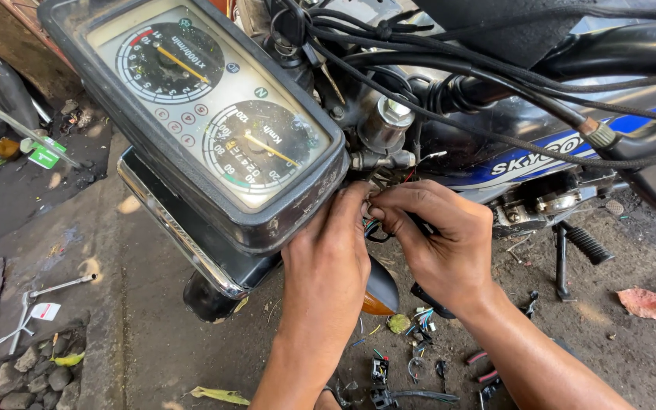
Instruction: Repairing the electrical wiring of a motorcycle by stripping and connecting wires.
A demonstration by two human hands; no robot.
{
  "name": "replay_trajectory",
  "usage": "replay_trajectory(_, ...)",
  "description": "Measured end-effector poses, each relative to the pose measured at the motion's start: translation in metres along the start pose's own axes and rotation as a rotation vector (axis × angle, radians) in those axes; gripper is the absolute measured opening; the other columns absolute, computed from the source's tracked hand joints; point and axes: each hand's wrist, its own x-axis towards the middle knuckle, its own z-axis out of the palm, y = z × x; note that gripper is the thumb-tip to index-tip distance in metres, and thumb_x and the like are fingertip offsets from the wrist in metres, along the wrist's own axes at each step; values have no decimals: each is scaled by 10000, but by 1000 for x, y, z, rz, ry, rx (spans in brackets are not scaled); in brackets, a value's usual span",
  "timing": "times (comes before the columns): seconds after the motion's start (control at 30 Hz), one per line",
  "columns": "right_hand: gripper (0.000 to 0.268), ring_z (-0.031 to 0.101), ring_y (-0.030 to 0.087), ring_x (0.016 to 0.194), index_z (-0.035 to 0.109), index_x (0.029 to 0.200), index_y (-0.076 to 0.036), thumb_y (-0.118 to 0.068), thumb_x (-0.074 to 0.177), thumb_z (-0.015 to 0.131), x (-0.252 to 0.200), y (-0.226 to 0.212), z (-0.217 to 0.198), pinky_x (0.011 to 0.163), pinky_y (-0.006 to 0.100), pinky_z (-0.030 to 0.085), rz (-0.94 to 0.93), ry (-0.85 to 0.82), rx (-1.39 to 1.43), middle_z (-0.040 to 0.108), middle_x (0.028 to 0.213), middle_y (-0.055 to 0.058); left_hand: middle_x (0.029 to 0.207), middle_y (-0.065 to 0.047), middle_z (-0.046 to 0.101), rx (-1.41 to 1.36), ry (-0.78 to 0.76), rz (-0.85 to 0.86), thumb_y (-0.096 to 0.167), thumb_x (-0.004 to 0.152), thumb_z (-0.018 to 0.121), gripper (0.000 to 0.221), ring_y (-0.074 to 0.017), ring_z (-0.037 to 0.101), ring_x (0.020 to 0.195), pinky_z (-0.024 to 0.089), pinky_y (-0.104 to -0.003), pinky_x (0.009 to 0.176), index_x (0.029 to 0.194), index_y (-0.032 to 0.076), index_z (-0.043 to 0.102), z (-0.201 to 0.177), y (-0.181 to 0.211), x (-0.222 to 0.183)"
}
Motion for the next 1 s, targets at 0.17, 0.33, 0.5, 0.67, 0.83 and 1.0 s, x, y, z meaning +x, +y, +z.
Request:
replay_trajectory(0.17,49,678,176,771,706,938,-14,9,972,679,-1,4,0,738,281,537,-3,-30,-22,726,904,74,1122,-163,738,-12,0,-5,-45,945,603,290,-397,674,1022,484,-494,922,1220,41,636,2,-1,-3)
replay_trajectory(0.33,51,646,119,700,704,934,-36,7,960,699,-1,3,1,689,243,528,84,-31,-17,719,868,31,1022,-148,694,-5,38,-14,-33,974,581,212,-359,646,904,491,-468,811,1159,68,604,3,-2,-7)
replay_trajectory(0.5,47,642,100,675,714,937,-48,-11,965,705,-1,3,0,660,230,524,108,-43,-19,720,852,12,1099,-168,707,46,75,20,-15,982,610,206,-381,679,963,520,-473,855,1178,47,607,6,-5,-9)
replay_trajectory(0.67,41,664,192,788,688,935,3,-7,975,685,1,0,-3,715,281,534,20,-71,-10,698,917,99,1104,-171,720,71,83,22,3,974,651,218,-384,691,964,533,-475,857,1185,43,615,9,-7,-12)
replay_trajectory(0.83,75,577,92,758,676,934,-57,3,978,681,-1,1,-3,718,238,476,151,-90,-18,667,831,-2,1177,-146,712,8,66,57,-14,984,624,200,-354,696,1046,523,-451,947,1180,25,611,8,-9,-12)
replay_trajectory(1.0,66,539,79,743,660,945,-63,-39,1006,648,0,2,-2,691,239,457,195,-122,-7,627,815,-20,1167,-125,704,2,51,67,-12,985,628,197,-336,700,1017,541,-422,905,1170,49,598,5,-10,-14)
